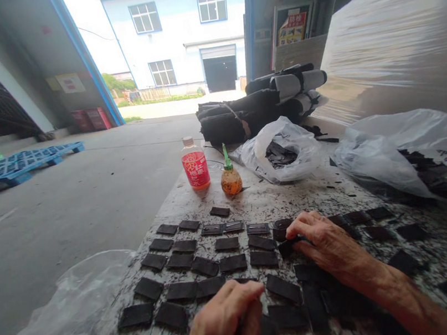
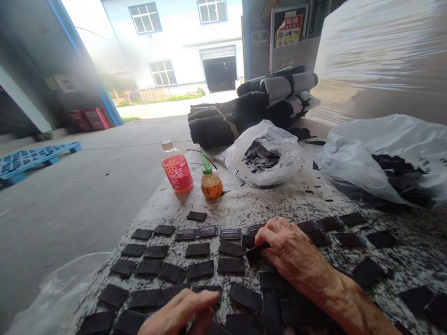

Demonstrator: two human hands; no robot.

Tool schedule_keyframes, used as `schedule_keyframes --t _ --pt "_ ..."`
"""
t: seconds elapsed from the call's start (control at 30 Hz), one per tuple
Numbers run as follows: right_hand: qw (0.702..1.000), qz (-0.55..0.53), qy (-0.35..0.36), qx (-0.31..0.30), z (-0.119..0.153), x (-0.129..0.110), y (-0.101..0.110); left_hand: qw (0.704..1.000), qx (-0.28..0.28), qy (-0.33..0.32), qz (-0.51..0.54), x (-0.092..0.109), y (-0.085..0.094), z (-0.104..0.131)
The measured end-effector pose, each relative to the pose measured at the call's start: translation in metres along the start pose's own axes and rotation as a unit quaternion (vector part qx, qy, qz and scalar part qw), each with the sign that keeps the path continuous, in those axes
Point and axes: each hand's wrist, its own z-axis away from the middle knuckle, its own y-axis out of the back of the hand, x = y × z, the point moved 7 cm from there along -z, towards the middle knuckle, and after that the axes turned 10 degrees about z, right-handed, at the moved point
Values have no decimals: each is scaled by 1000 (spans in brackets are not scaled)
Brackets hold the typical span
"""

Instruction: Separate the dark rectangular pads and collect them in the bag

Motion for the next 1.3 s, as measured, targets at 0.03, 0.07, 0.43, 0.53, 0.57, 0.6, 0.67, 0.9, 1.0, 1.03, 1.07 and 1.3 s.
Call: schedule_keyframes --t 0.03,0.07,0.43,0.53,0.57,0.6,0.67,0.9,1.0,1.03,1.07,1.3 --pt "1000 0 1 1 0 0 0 999 42 27 -2 1 14 -12" --pt "1000 -1 1 2 0 -1 0 997 60 39 -6 4 23 -25" --pt "1000 1 -5 5 0 -1 2 996 -63 51 -36 -3 -22 -112" --pt "1000 -2 -5 6 0 0 1 995 -78 53 -43 -6 -26 -113" --pt "1000 -3 -5 6 0 0 1 994 -81 53 -45 -5 -27 -113" --pt "1000 -3 -7 6 0 0 0 994 -83 53 -48 -5 -27 -112" --pt "1000 -5 -9 6 0 1 0 994 -78 53 -60 -3 -28 -112" --pt "1000 -18 -18 12 5 1 0 992 -61 45 -101 -1 -28 -113" --pt "999 -39 -16 11 9 4 1 991 -61 49 -110 -5 -29 -114" --pt "999 -49 -16 9 11 5 2 991 -60 49 -113 -6 -29 -115" --pt "998 -59 -16 7 13 6 3 990 -59 49 -116 -6 -30 -115" --pt "986 -155 -58 -24 28 22 14 989 -59 52 -126 1 -30 -114"
